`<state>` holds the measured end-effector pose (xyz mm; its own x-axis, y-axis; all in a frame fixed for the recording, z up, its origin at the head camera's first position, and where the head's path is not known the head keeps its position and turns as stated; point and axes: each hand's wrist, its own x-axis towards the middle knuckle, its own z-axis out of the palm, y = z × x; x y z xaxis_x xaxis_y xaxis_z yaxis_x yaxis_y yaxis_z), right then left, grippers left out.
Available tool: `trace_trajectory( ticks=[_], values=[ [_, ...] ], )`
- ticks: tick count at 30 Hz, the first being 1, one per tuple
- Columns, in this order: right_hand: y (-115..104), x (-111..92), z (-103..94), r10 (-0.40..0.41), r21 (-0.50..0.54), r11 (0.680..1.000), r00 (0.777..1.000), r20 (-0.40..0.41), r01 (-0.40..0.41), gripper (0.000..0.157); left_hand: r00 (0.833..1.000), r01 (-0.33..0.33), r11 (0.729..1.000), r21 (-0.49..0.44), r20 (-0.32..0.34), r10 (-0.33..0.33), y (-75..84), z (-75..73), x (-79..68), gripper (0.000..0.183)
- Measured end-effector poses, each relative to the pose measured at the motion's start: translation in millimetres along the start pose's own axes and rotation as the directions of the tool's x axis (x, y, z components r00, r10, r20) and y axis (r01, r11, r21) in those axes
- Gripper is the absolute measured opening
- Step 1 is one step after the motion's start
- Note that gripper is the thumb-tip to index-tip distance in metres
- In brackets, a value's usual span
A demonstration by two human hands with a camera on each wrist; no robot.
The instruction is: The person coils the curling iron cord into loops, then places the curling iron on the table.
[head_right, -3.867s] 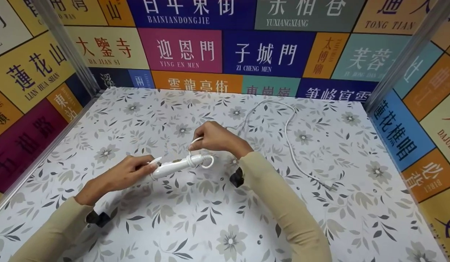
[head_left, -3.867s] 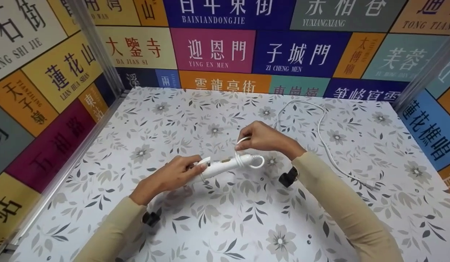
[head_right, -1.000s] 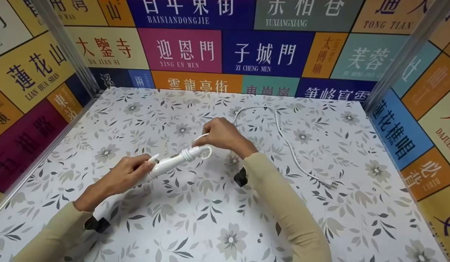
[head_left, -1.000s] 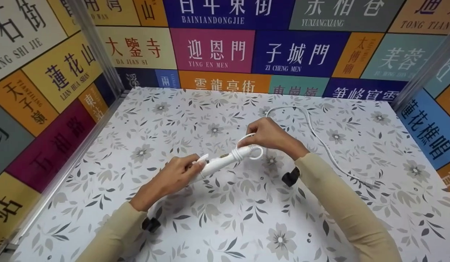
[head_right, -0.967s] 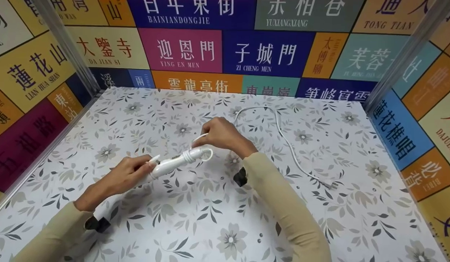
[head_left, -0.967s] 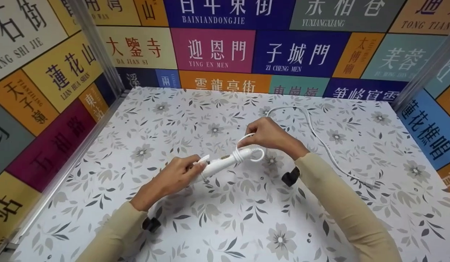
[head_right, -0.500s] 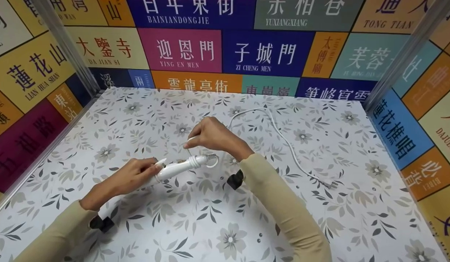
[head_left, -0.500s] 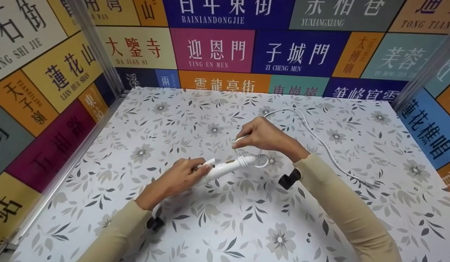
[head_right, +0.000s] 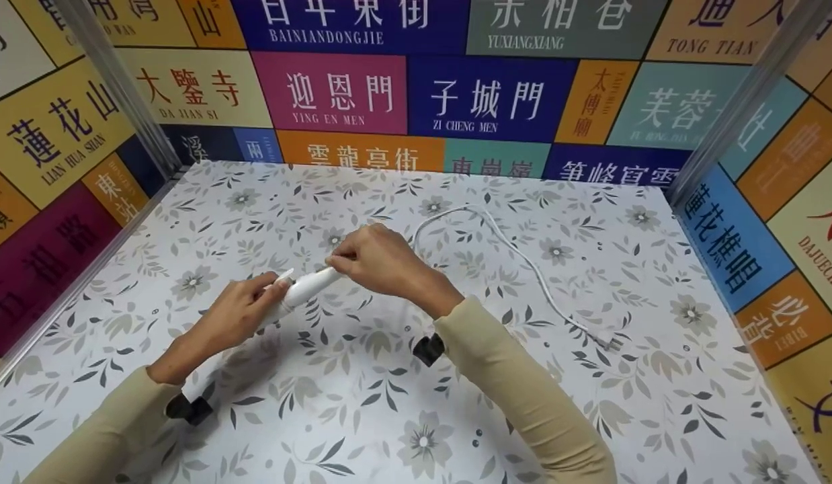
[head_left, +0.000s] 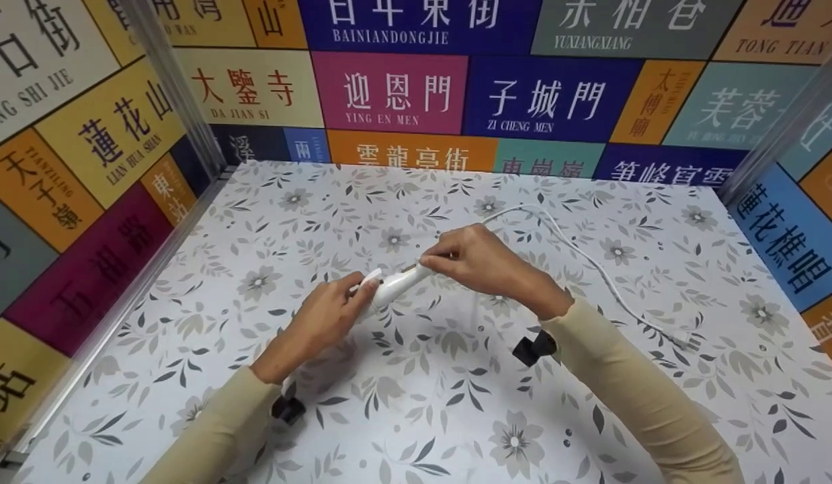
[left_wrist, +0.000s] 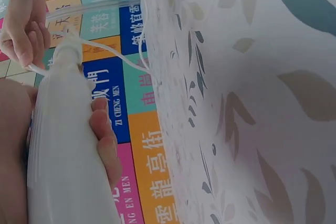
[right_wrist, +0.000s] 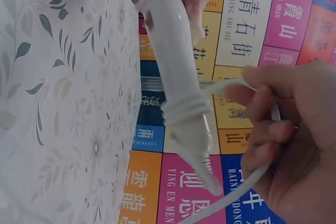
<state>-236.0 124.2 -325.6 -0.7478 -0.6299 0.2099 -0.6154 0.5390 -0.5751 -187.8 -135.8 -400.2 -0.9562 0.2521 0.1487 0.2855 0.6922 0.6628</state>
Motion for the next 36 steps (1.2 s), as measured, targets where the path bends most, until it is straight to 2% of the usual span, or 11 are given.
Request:
trace_trajectory(
  ticks=[7,11,14,22,27,36],
  values=[
    [-2,-6,3.4,-0.02,0.085,0.996,0.999,-0.036,0.023,0.023,0.992,0.057,0.996,-0.062,-0.111,-0.063,-1.1,-0.9,-4.3,0.037],
    [2,-9,3.6,-0.013,0.138,0.99,1.0,-0.027,0.017,0.025,0.982,0.055,0.998,-0.038,-0.178,-0.06,-1.6,2.2,-5.6,0.034],
    [6,-11,4.1,-0.005,0.178,0.984,1.0,-0.022,0.009,0.024,0.978,0.045,0.999,-0.023,-0.205,-0.049,-2.5,5.8,-6.0,0.034],
    [17,-17,6.7,0.003,0.229,0.973,1.0,0.029,-0.009,0.024,0.97,0.044,0.996,-0.08,-0.236,-0.062,-1.8,6.7,-8.3,0.033],
    [24,-21,8.4,0.011,0.252,0.967,0.998,0.069,-0.028,0.024,0.968,0.044,0.997,-0.063,-0.244,-0.059,-2.8,4.6,-8.7,0.031],
    [33,-22,13.7,0.023,0.21,0.977,0.994,0.11,-0.046,0.025,0.968,0.032,0.998,-0.062,-0.246,-0.046,-4.2,2.6,-9.1,0.031]
  ],
)
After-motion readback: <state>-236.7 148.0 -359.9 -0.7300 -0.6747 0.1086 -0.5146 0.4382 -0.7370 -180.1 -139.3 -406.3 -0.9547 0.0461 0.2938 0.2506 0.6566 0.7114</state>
